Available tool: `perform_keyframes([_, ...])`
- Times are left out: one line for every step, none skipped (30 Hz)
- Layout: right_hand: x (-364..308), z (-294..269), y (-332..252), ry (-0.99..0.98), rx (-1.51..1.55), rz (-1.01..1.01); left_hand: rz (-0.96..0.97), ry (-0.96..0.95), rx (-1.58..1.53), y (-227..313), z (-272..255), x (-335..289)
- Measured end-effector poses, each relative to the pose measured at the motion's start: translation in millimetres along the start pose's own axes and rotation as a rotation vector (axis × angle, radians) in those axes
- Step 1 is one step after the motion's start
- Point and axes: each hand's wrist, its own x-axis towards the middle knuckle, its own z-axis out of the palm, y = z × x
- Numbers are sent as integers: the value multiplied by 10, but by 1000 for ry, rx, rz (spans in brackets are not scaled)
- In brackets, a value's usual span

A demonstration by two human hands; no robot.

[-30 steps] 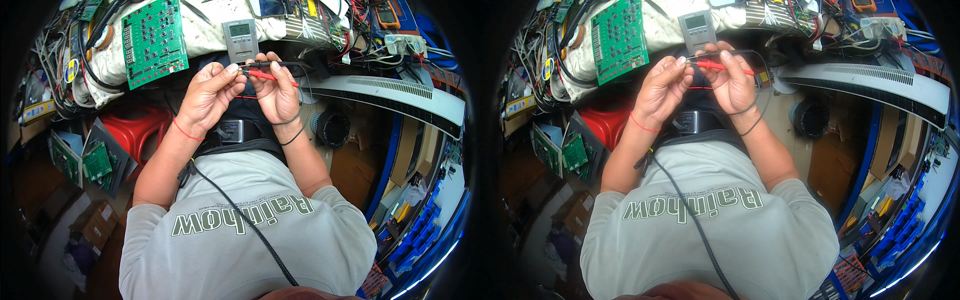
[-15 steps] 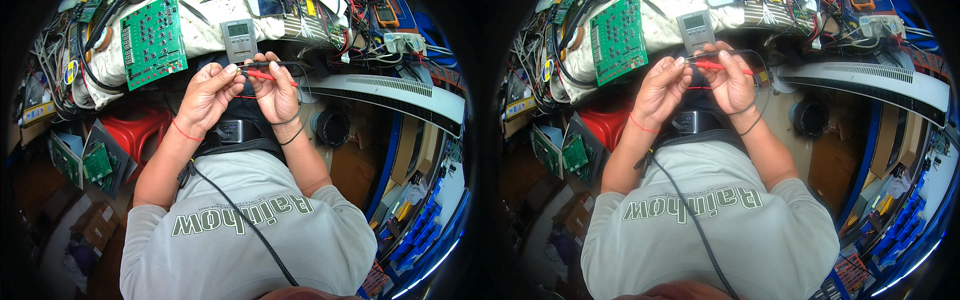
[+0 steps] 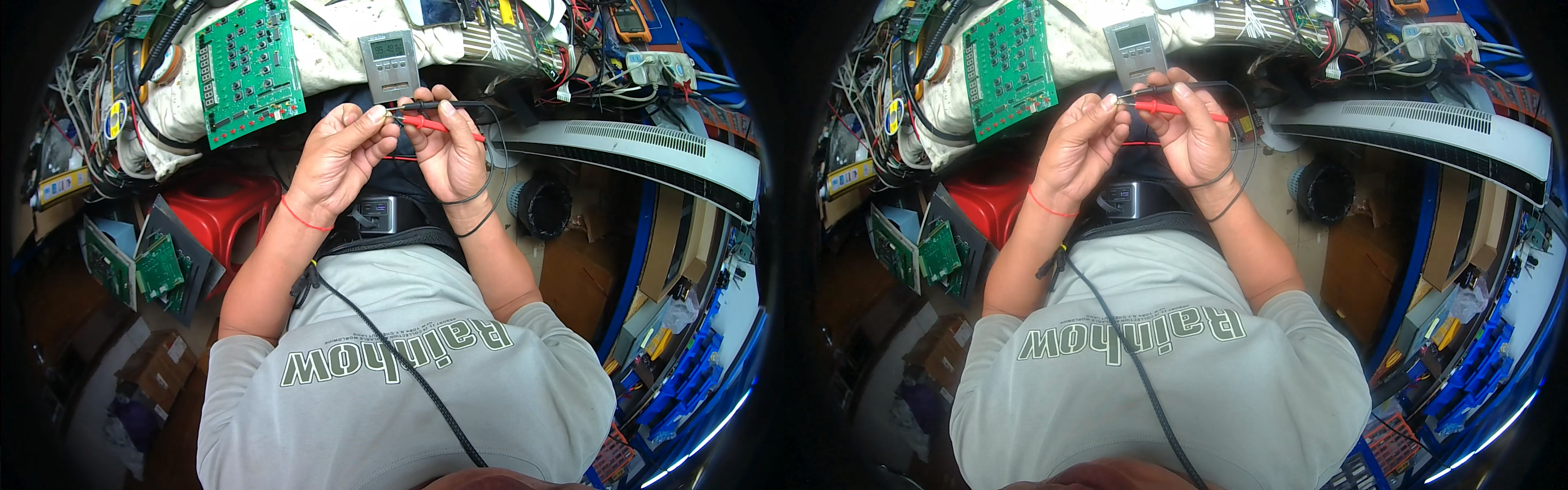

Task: The person tests a green circuit board with a multimeter, then uses tweezers to remove a small component and a soldering iron to rework solder joints on the board.

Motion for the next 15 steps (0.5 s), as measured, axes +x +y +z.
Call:
perform_keyframes([-1, 1, 0, 1, 1, 0, 1, 0, -3, -1, -1, 0])
perform_keyframes([-1, 3, 0, 4, 0, -2, -1, 1, 1, 0, -2, 0])
perform_keyframes([1, 4, 2, 2, 1, 0, -2, 0, 1, 3, -3, 2])
perform_keyframes([1, 5, 4, 3, 1, 0, -1, -3, -2, 4, -3, 1])
perform_keyframes([0, 6, 5, 3, 0, -2, -3, 0, 4, 3, -3, -1])
perform_keyframes([1, 6, 6, 2, 0, -1, -2, 0, 7, 4, -3, -2])
perform_keyframes([1, 5, 8, 1, 0, -1, 1, -4, 5, 4, -4, -3])
perform_keyframes([1, 4, 9, 3, -4, -4, -1, -2, 7, 4, -4, -4])
perform_keyframes([1, 3, 10, 0, 0, -2, -1, -3, 5, 4, -5, -4])
perform_keyframes([-1, 1, 8, 0, 0, -3, 2, -10, -1, 1, -4, -3])
perform_keyframes([0, 0, 9, 1, -4, -6, -1, -6, 3, 0, -6, -2])
perform_keyframes([-1, -2, 8, -2, 0, -3, -1, -7, 3, -1, -6, 0])
perform_keyframes([-1, -2, 9, -3, 1, -3, 0, -9, 0, -2, -7, 1])
perform_keyframes([-1, -3, 9, -1, -2, -5, 0, -9, 5, -2, -8, 0])
perform_keyframes([-2, -3, 9, -3, 1, -3, 2, -10, 6, -3, -9, -2])
